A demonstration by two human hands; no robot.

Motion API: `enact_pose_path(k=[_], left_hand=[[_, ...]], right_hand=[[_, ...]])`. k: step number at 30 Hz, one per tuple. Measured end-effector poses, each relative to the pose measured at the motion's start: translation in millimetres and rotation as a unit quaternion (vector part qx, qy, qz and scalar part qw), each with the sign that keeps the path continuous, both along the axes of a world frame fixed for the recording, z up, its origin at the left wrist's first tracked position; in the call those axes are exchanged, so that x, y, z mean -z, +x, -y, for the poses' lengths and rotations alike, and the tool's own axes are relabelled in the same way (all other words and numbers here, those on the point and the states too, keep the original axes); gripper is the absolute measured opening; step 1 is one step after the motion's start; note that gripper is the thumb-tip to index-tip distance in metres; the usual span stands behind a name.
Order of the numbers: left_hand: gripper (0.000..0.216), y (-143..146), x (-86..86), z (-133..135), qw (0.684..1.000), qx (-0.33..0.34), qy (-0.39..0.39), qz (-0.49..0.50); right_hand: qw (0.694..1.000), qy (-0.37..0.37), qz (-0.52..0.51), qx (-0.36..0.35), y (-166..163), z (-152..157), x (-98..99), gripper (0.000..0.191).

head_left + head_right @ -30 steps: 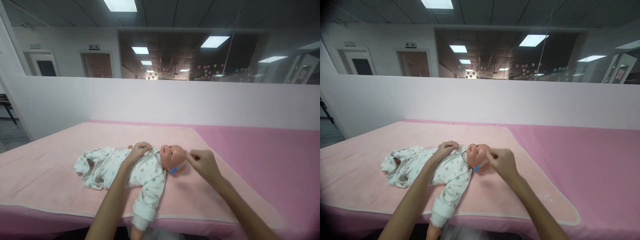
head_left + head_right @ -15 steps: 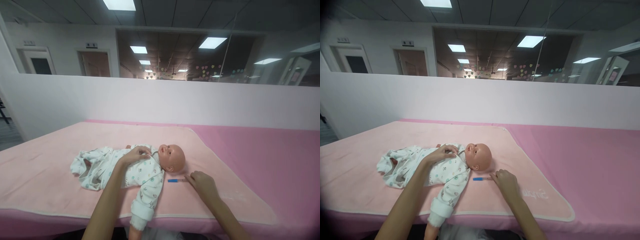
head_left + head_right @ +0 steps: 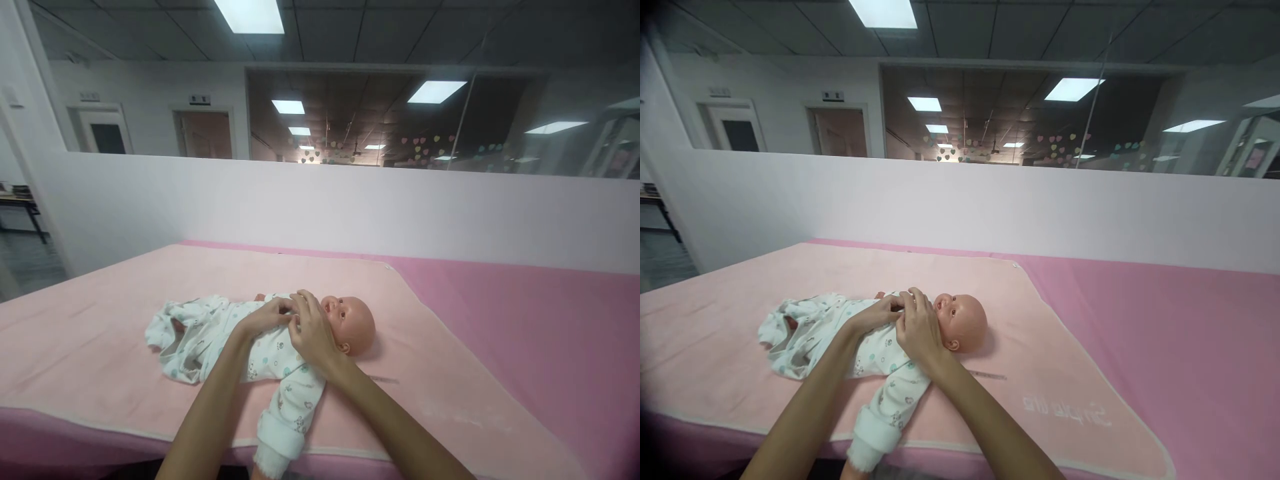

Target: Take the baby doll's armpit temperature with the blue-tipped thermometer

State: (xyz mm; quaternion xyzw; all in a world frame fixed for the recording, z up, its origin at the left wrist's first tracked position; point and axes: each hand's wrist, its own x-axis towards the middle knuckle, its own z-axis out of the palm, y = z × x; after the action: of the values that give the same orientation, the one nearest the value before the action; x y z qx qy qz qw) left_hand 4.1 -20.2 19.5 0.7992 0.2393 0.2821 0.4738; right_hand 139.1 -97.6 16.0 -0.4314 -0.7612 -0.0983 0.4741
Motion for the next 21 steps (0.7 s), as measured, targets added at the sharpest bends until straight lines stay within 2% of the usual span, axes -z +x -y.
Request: enact_pose_path(k=[3,8,14,21], left_hand=[[0.022,1.2,2.4,-3.4,1.000,-0.012,0.017,0.008],[0.017,2.6,5.6,-8.2,0.999,-0.031,0.025,-0.004],[0.022,2.2,6.3,-7.9,0.999,-0.029,-0.035,-0.015],[0.031,1.5,6.8,-9.0,0.999,-0.035,-0.025,-0.007]], right_hand=[[0.996,-0.043,-0.075,-0.039,-10.2,-21.6,15.7,0.043],[0.981,-0.028,-0.177,-0.079,-8.6,-23.6,30.7,0.040],[0.983,-0.014,-0.166,-0.073,-7.8,-16.9,34.5,0.045],[0.984,-0.006,-0.167,-0.069,-7.5,-17.7,36.0,0.041]])
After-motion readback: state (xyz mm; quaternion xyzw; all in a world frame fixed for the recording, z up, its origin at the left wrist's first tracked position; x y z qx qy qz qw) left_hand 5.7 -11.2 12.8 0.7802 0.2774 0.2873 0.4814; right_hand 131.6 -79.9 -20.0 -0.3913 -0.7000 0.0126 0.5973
